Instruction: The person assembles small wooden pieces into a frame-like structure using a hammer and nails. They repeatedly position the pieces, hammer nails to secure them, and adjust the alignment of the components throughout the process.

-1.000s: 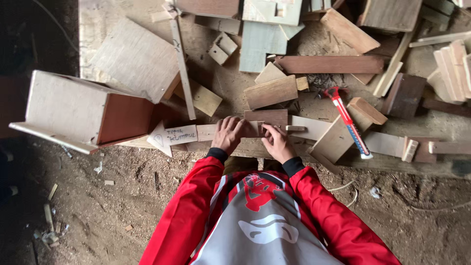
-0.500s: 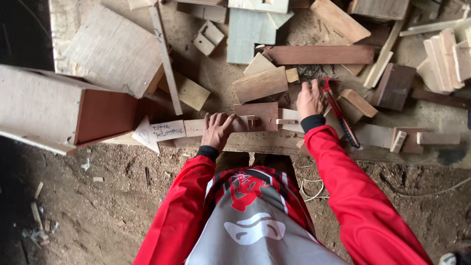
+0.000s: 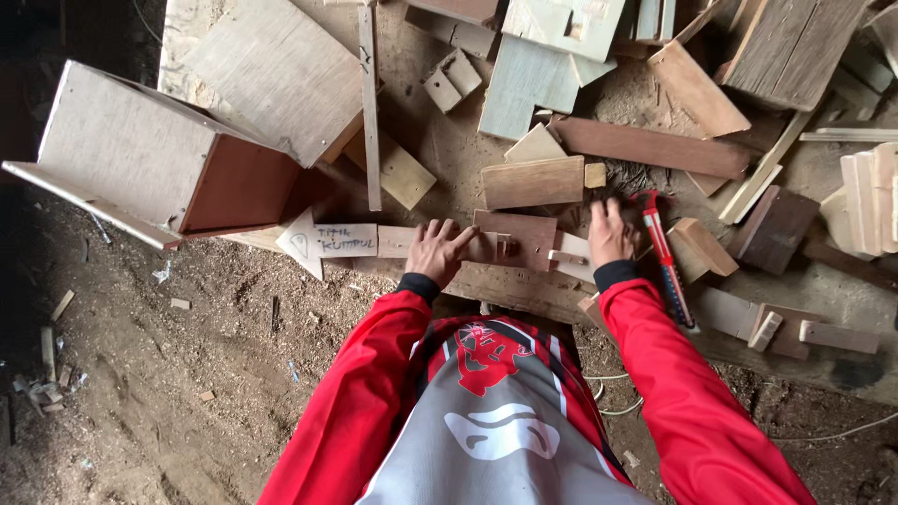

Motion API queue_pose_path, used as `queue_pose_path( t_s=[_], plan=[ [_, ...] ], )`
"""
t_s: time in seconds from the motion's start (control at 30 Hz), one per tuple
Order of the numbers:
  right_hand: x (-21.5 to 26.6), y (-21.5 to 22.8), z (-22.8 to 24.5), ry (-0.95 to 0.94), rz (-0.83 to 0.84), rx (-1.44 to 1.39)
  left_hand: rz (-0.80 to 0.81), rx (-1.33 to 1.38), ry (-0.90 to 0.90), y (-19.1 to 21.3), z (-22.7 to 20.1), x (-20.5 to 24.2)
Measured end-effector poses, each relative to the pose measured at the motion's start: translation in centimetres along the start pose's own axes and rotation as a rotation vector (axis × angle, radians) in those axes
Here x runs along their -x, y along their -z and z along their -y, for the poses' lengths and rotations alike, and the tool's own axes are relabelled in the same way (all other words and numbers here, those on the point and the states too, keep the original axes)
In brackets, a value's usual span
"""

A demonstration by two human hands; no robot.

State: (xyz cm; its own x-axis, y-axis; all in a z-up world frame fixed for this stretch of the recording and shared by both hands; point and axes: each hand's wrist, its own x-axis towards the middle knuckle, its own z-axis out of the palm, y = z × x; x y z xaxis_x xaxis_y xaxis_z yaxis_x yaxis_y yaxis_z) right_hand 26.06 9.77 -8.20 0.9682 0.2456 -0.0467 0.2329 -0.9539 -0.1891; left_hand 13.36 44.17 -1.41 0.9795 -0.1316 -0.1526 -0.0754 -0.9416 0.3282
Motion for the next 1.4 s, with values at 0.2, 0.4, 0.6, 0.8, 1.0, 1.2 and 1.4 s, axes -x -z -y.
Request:
queue_pose_path(
  t_s=[0.2,0.4,0.6,0.8,1.0,1.2,1.4],
  plan=[
    [1.0,1.3,-0.9,0.05,0.008,-0.008,-0.091,0.064,-0.018,-0.4,-0.3,0.3],
    [1.4,1.6,-0.4,0.002,0.026,0.03,-0.05,0.103,-0.025,-0.7,0.2,0.4],
    [1.5,2.6,-0.2,0.054,-0.038,-0.003,0.055,0.058,-0.03,-1.1,0.8,-0.1],
    [3.5,3.8,2.0,0.002,-0.162,-0.283,0.059,0.043,0.047,-1.0,1.5,1.3],
    [7.3,6.2,7.5,-0.056,-0.323,-0.444,0.002,0.249,0.125,-0.2,2.6,3.9],
    [8.1,5.3,10.8,-0.198,-0.136,-0.781,-0.003,0.45,0.21,-0.8,2.9,4.7],
    [7.1,3.7,10.0,-0.438,0.377,-1.236,-0.061,0.203,0.12,-2.8,2.3,4.1]
  ],
)
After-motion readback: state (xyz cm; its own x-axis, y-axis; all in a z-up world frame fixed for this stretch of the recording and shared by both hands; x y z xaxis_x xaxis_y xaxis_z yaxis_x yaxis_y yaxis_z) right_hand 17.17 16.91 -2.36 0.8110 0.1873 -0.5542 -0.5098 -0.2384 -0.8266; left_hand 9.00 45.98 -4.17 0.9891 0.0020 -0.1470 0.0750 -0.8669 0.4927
